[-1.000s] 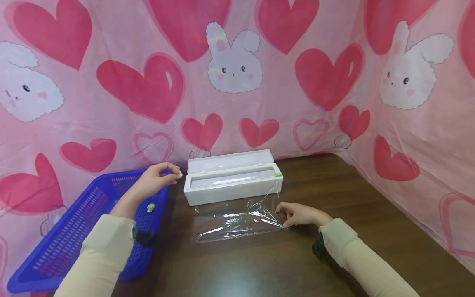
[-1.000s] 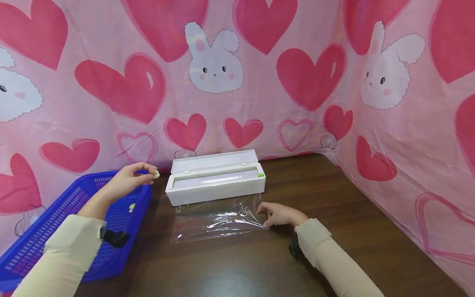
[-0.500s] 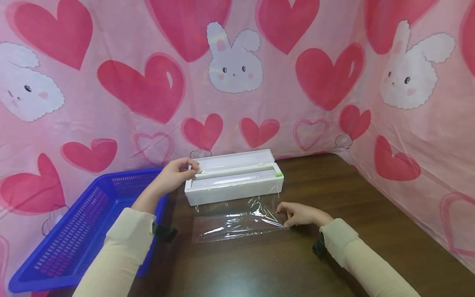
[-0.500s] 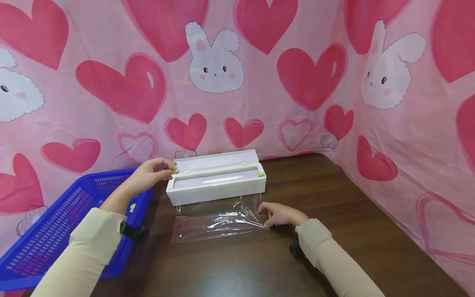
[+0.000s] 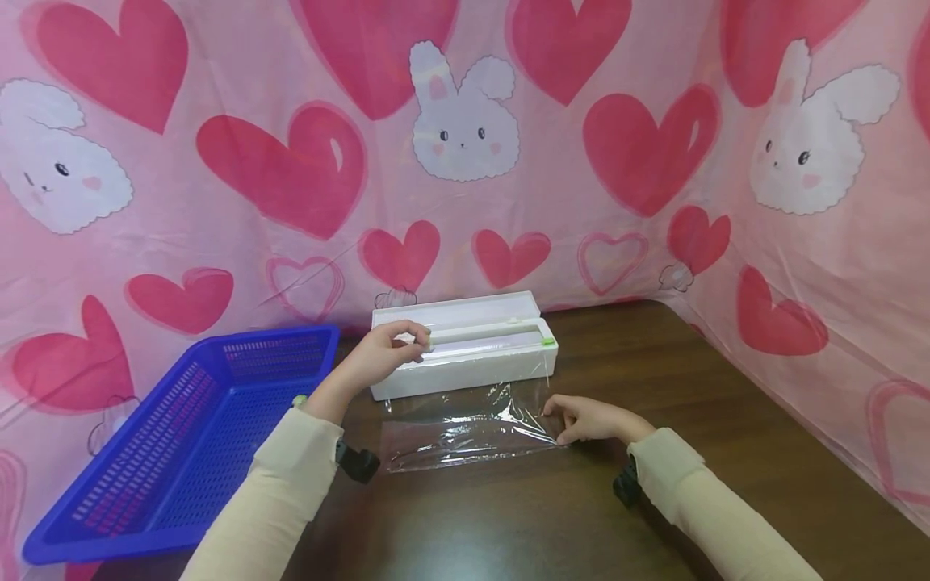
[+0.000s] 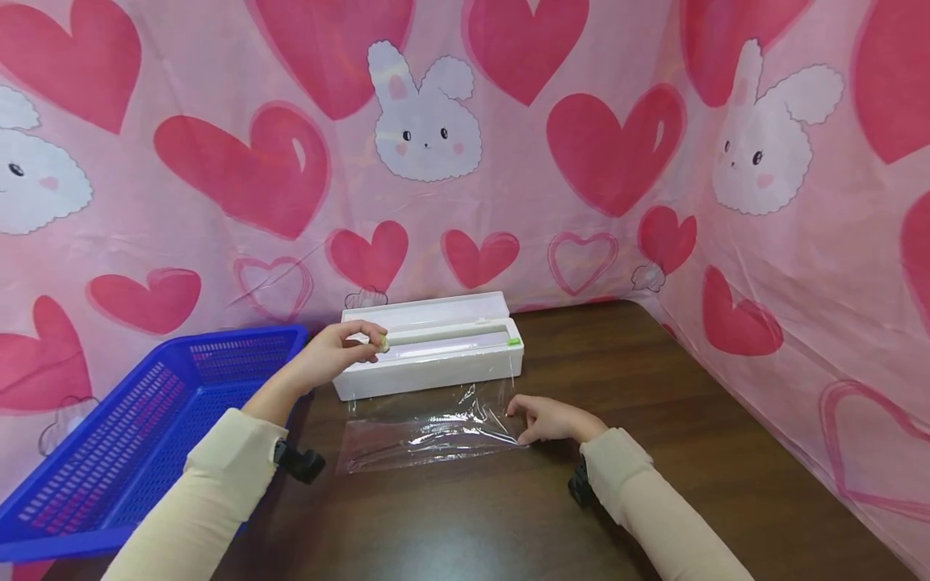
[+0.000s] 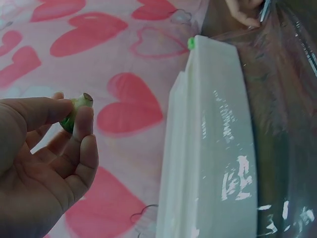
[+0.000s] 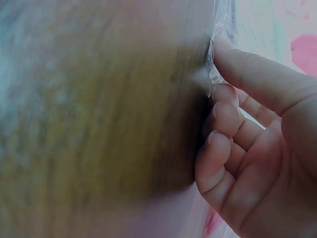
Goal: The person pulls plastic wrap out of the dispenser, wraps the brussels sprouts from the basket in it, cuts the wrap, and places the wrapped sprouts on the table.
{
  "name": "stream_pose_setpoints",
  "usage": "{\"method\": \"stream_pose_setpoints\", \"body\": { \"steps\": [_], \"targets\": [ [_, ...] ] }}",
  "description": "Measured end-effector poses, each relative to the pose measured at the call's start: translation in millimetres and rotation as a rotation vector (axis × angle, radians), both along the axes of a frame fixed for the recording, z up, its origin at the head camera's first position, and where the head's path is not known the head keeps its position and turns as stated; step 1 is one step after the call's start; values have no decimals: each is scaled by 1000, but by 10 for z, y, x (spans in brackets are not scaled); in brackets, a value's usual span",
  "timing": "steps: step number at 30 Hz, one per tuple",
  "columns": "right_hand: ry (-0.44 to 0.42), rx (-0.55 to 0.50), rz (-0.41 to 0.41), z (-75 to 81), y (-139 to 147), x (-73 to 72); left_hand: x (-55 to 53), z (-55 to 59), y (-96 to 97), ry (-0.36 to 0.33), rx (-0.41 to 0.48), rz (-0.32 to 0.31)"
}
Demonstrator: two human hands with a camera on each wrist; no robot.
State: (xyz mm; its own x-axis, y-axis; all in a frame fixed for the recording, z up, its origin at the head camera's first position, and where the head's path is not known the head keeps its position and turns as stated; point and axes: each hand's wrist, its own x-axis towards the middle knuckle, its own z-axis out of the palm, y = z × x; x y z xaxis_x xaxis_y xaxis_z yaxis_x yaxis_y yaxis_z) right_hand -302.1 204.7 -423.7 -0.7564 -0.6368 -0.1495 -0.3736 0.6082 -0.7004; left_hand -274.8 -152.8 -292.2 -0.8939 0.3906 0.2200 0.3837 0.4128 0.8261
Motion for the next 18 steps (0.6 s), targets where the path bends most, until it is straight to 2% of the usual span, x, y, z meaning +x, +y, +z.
{"method": "stream_pose_setpoints", "body": {
  "steps": [5,18],
  "targets": [
    [-6,-5,-4,4,2,1,-29,-141,106,-8,-2,-49],
    [-3,-4,-5,6,8,1,-41,-510,387,-63,23,-106]
  ]
}}
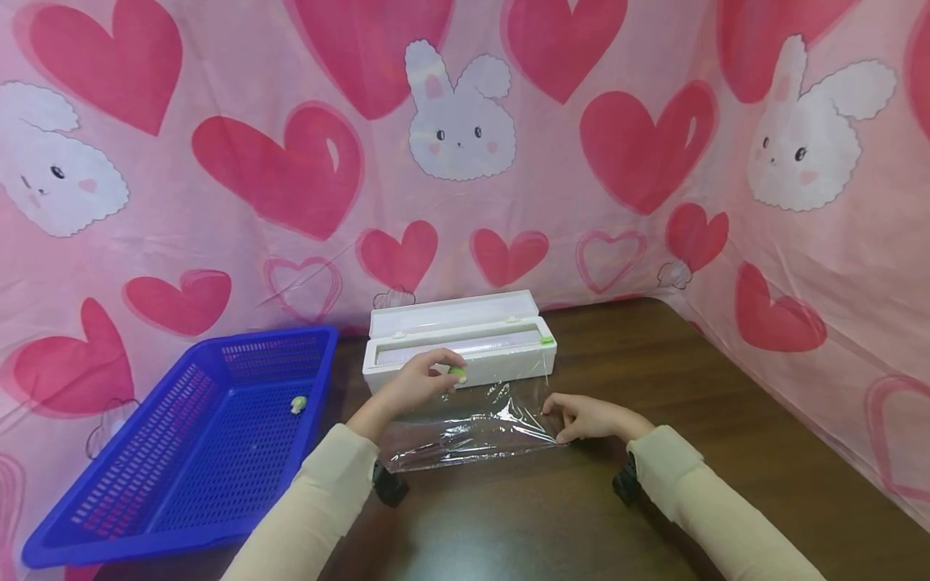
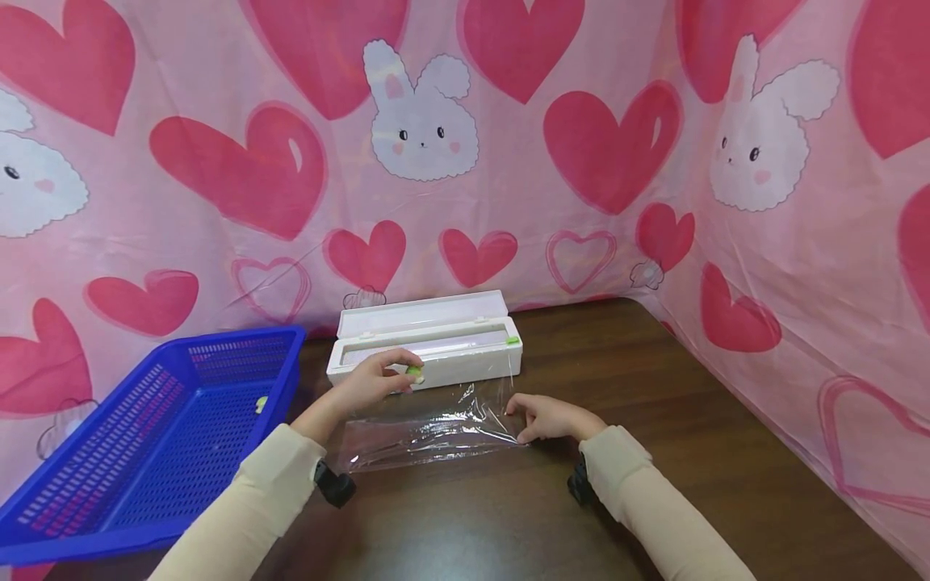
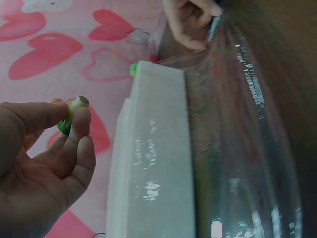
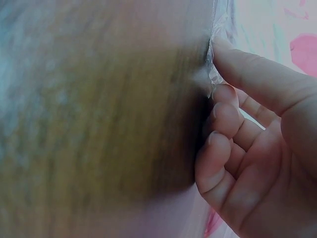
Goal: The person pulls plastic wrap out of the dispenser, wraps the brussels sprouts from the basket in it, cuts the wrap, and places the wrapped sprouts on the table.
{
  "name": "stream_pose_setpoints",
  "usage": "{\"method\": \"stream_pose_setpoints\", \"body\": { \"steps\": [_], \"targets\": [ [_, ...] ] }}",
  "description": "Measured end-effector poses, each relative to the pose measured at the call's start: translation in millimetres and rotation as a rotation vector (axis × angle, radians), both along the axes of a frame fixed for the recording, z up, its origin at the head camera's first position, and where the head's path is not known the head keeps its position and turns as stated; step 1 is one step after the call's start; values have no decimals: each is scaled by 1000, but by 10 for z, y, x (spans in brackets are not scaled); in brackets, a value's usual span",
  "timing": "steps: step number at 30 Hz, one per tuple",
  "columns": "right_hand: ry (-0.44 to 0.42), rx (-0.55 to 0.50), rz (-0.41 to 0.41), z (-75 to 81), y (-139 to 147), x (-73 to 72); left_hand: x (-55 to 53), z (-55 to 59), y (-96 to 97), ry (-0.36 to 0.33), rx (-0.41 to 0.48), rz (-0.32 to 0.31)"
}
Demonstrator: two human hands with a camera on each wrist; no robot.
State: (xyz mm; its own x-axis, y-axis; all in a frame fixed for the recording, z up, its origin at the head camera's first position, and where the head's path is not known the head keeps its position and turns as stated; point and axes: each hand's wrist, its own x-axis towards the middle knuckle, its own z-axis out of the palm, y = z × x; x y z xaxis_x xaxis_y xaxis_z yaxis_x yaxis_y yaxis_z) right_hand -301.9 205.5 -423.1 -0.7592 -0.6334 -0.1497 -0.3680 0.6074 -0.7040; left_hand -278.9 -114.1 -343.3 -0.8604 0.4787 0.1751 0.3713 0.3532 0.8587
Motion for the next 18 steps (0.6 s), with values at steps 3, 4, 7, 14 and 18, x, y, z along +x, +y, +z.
{"method": "stream_pose_setpoints", "body": {
  "steps": [3,4,7,14,18],
  "targets": [
    [-5,4,-7,-4,1,-3,5,-97,43,-24,-11,-13],
    [-5,6,-8,-4,0,-5,6,-128,53,-32,-15,-16],
    [-6,7,-9,-2,-4,-2,3,-228,82,-43,-12,-34],
    [-11,6,-16,1,-10,3,30,-420,117,-155,-5,0],
    [-11,6,-12,-5,-10,0,57,-533,144,-177,-79,42]
  ]
}}
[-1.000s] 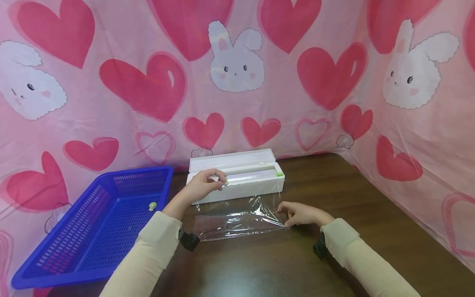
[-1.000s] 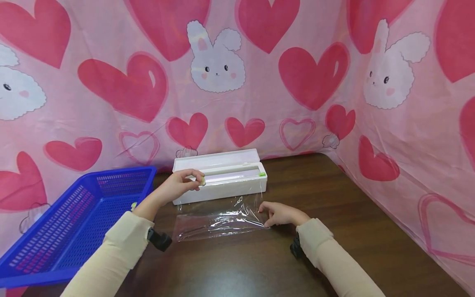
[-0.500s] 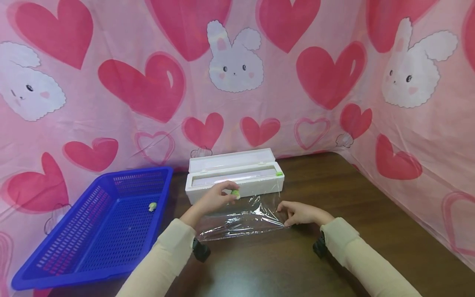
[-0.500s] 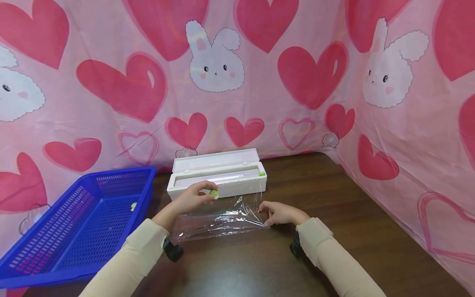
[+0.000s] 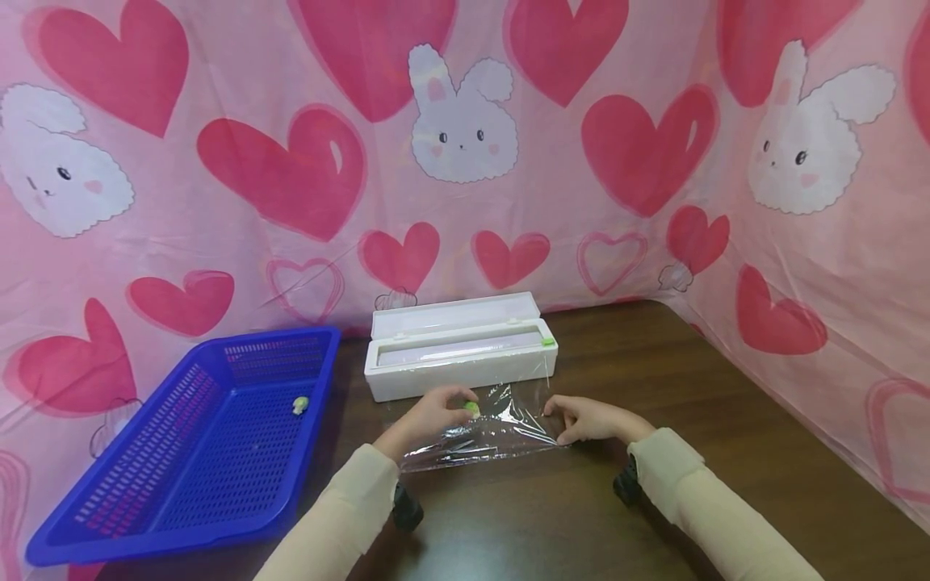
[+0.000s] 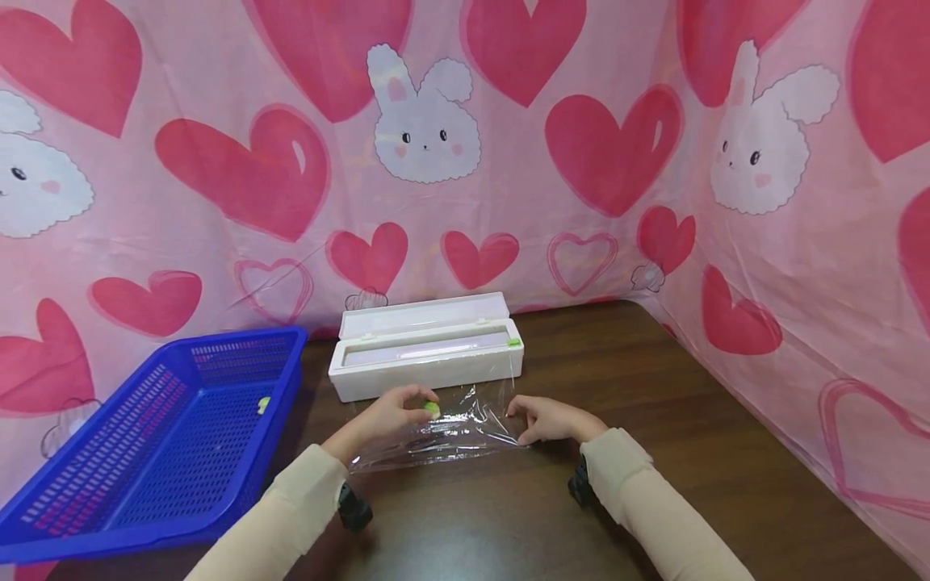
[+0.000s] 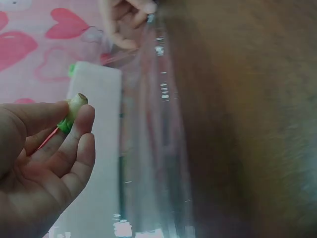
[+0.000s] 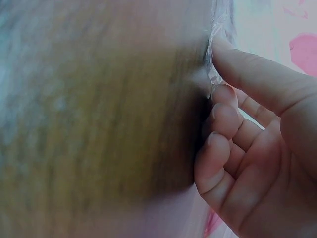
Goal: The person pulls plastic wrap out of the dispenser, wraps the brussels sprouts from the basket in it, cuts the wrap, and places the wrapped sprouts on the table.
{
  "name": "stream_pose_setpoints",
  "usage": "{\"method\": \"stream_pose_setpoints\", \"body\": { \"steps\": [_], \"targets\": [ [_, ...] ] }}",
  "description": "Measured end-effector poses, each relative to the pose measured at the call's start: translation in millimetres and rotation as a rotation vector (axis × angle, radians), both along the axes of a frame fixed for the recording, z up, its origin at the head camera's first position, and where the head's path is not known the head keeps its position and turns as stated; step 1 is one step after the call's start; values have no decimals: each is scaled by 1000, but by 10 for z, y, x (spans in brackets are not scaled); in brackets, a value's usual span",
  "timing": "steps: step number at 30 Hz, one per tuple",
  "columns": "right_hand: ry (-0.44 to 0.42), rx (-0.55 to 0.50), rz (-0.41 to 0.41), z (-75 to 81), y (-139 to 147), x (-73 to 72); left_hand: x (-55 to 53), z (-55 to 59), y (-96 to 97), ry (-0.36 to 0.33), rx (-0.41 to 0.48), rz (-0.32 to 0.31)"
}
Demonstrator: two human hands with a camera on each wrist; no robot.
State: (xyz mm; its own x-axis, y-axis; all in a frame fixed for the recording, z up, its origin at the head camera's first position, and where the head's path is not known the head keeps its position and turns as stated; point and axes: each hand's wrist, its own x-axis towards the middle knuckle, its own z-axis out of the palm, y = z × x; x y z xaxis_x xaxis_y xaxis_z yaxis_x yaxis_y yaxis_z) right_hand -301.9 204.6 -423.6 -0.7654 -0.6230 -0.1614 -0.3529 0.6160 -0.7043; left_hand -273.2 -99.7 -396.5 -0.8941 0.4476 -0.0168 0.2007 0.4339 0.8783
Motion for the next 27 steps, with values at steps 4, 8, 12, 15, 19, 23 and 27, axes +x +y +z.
{"method": "stream_pose_setpoints", "body": {
  "steps": [4,8,12,15,19,23,27],
  "targets": [
    [7,-5,6,-9,3,2,10,-135,57,-1,-7,7],
    [18,-6,12,-5,6,5,20,-253,112,9,9,22],
    [21,-11,26,-3,8,6,25,-338,147,25,11,32],
    [19,-12,26,2,7,0,22,-367,163,29,-13,50],
    [17,-13,18,10,7,-7,20,-374,173,40,-54,66],
    [21,-11,18,9,9,4,32,-377,171,44,-64,70],
    [28,-8,18,3,12,18,33,-393,160,58,-68,71]
  ]
}}
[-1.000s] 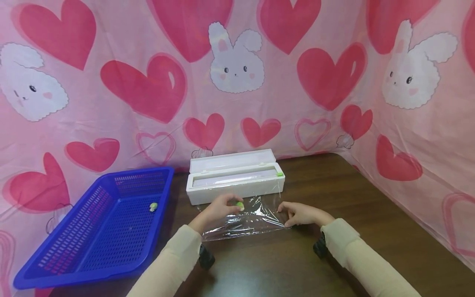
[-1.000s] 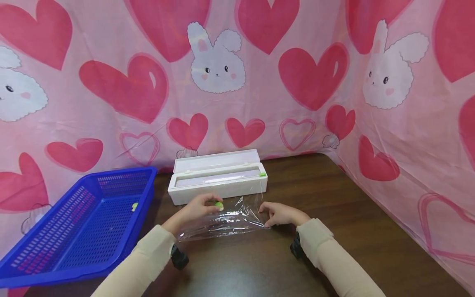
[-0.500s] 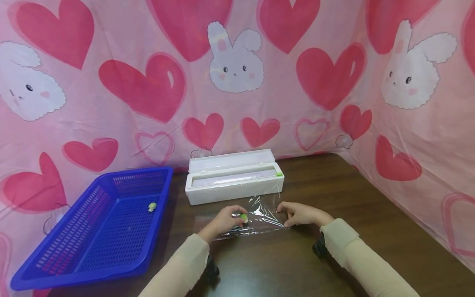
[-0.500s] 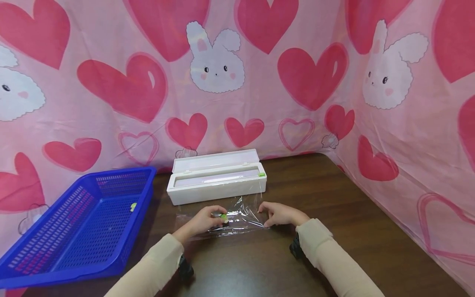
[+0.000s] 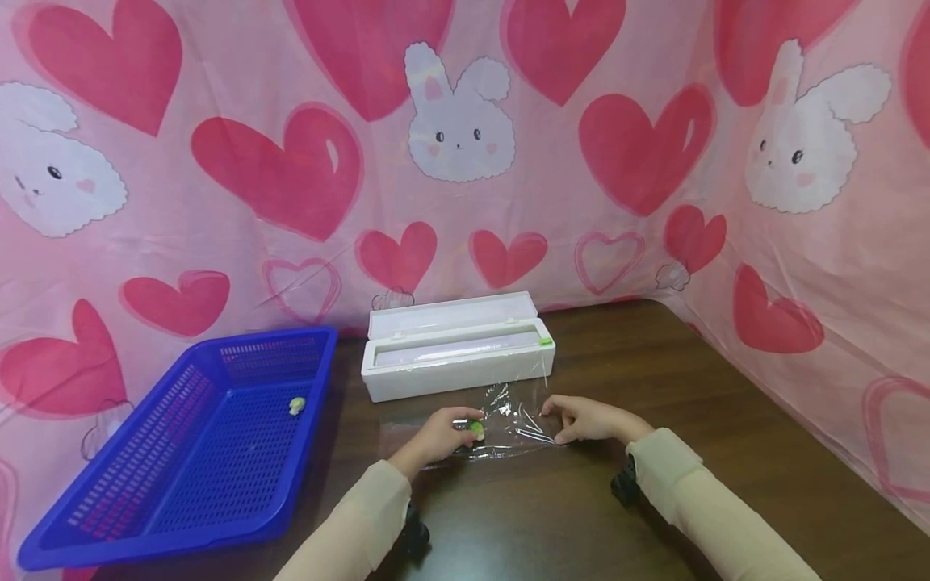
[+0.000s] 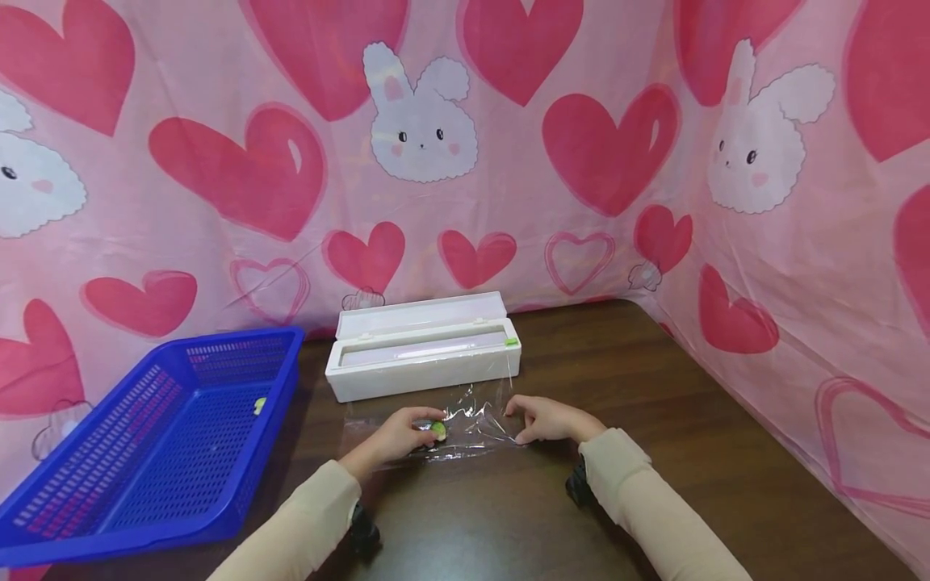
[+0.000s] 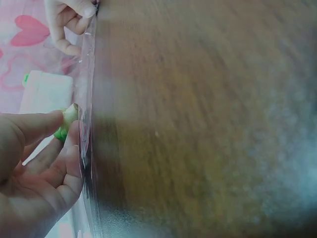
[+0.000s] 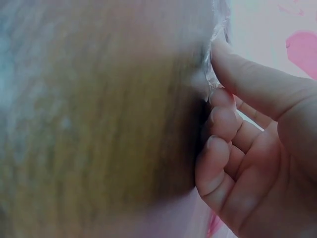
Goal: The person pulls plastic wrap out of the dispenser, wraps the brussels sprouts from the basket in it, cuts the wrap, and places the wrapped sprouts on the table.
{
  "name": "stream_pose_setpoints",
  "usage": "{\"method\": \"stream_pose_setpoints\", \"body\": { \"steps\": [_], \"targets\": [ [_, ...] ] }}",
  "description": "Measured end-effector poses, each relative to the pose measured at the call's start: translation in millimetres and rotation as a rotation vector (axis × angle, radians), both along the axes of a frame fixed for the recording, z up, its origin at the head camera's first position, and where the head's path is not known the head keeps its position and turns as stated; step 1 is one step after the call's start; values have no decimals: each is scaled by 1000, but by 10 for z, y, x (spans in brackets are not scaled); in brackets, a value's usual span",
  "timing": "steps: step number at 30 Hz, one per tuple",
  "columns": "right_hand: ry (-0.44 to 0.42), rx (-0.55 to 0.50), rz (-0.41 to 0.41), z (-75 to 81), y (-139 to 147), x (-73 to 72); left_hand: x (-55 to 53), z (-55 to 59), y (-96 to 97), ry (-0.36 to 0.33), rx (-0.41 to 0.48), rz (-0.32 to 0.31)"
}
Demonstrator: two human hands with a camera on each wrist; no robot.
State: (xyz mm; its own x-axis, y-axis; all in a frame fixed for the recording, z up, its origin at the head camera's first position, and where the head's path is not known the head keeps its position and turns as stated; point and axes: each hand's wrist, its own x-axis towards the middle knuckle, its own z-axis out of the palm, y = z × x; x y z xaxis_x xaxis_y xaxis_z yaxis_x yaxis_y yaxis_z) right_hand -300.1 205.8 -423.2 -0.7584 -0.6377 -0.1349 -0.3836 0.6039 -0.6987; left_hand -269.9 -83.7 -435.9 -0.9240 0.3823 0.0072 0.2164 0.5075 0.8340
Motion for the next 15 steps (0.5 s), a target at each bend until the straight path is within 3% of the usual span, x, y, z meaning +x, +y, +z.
{"method": "stream_pose_setpoints", "body": {
  "steps": [4,10,15],
  "targets": [
    [13,-10,9,-12,6,1,3,-15,-20,37,5,-9],
    [-6,-20,-7,-27,17,-5,77,-35,-134,188,-60,-11],
    [-26,-48,-35,-30,42,1,199,-11,-340,203,-107,19]
  ]
}}
